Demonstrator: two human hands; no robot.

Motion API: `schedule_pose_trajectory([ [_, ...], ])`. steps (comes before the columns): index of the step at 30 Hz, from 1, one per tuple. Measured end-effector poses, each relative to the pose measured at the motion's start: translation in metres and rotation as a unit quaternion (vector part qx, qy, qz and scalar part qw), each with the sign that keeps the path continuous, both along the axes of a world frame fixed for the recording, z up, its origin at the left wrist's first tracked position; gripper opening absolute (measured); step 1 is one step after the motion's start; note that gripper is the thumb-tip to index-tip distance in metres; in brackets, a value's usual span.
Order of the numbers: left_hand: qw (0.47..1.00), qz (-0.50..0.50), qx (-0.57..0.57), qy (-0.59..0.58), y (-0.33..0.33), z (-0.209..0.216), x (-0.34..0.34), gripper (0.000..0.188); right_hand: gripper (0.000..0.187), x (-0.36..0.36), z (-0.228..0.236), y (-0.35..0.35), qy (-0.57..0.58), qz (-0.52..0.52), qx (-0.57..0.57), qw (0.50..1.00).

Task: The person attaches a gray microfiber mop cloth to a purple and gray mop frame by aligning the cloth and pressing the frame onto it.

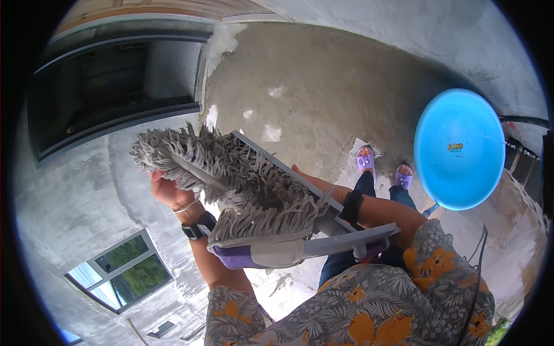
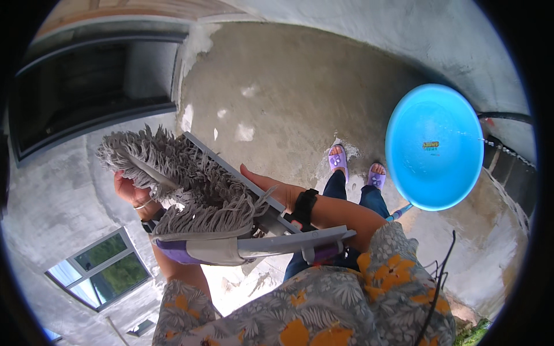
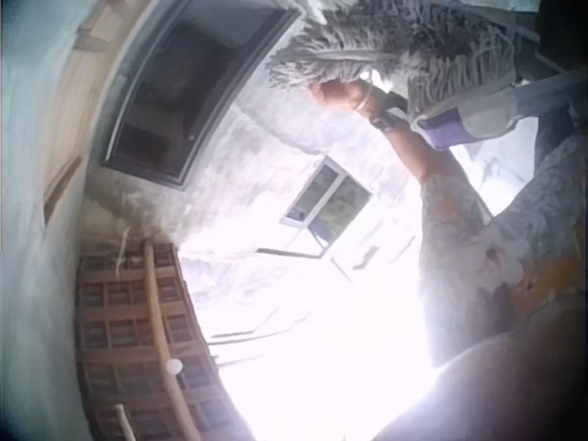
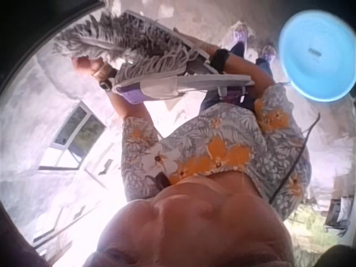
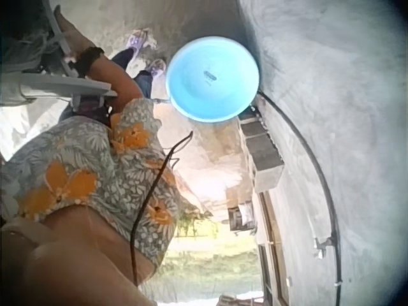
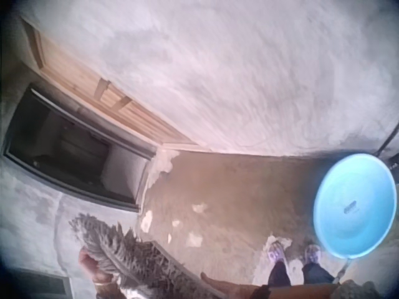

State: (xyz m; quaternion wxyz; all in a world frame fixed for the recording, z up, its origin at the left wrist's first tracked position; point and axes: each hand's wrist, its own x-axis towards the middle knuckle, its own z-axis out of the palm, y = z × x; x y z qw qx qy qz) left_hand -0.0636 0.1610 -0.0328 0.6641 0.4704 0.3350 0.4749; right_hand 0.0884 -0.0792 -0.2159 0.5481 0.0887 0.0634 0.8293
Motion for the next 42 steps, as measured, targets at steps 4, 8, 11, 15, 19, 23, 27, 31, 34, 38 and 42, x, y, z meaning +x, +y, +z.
schedule_pose_trajectory([
  [4, 0.993, -0.067, -0.064, -0.068, -0.001, 0.023, 0.014, 0.048, 0.059, 0.006, -0.004, 0.003, -0.077, 0.010, 0.007, 0.997],
  [8, 0.997, -0.063, 0.049, 0.001, -0.008, 0.043, 0.016, 0.047, 0.061, 0.008, -0.015, 0.003, -0.049, 0.066, 0.031, 0.996],
  [11, 0.997, -0.065, 0.041, 0.016, 0.008, 0.040, 0.022, 0.044, 0.065, -0.014, -0.032, 0.006, -0.033, 0.100, 0.078, 0.991],
  [15, 0.994, -0.049, -0.023, 0.099, 0.046, -0.007, 0.022, 0.040, 0.066, -0.007, -0.023, 0.006, -0.040, 0.035, 0.196, 0.979],
  [19, 0.964, -0.082, -0.158, 0.196, 0.048, -0.070, 0.005, 0.036, 0.057, 0.014, -0.014, 0.009, -0.193, -0.131, 0.263, 0.936],
  [23, 0.906, -0.086, -0.289, 0.298, 0.030, -0.094, 0.004, 0.029, 0.052, 0.001, -0.021, 0.013, -0.149, -0.019, 0.219, 0.964],
  [27, 0.759, -0.131, 0.152, 0.619, 0.011, -0.038, 0.076, 0.034, 0.061, -0.035, -0.058, 0.013, -0.012, 0.067, 0.156, 0.985],
  [31, 0.760, -0.203, -0.037, 0.616, -0.024, -0.006, 0.116, 0.059, 0.067, -0.014, -0.032, 0.007, -0.044, 0.068, 0.126, 0.989],
  [34, 0.701, -0.252, -0.126, 0.655, -0.025, -0.018, 0.112, 0.068, 0.070, -0.016, -0.034, 0.007, -0.057, 0.054, 0.139, 0.987],
  [38, 0.723, -0.186, -0.365, 0.556, -0.024, -0.040, 0.122, 0.059, 0.073, -0.023, -0.041, 0.002, -0.090, 0.093, 0.155, 0.979],
  [42, 0.677, -0.231, -0.317, 0.623, -0.003, -0.055, 0.086, 0.027, 0.076, -0.030, -0.037, -0.002, -0.132, 0.098, 0.172, 0.971],
])
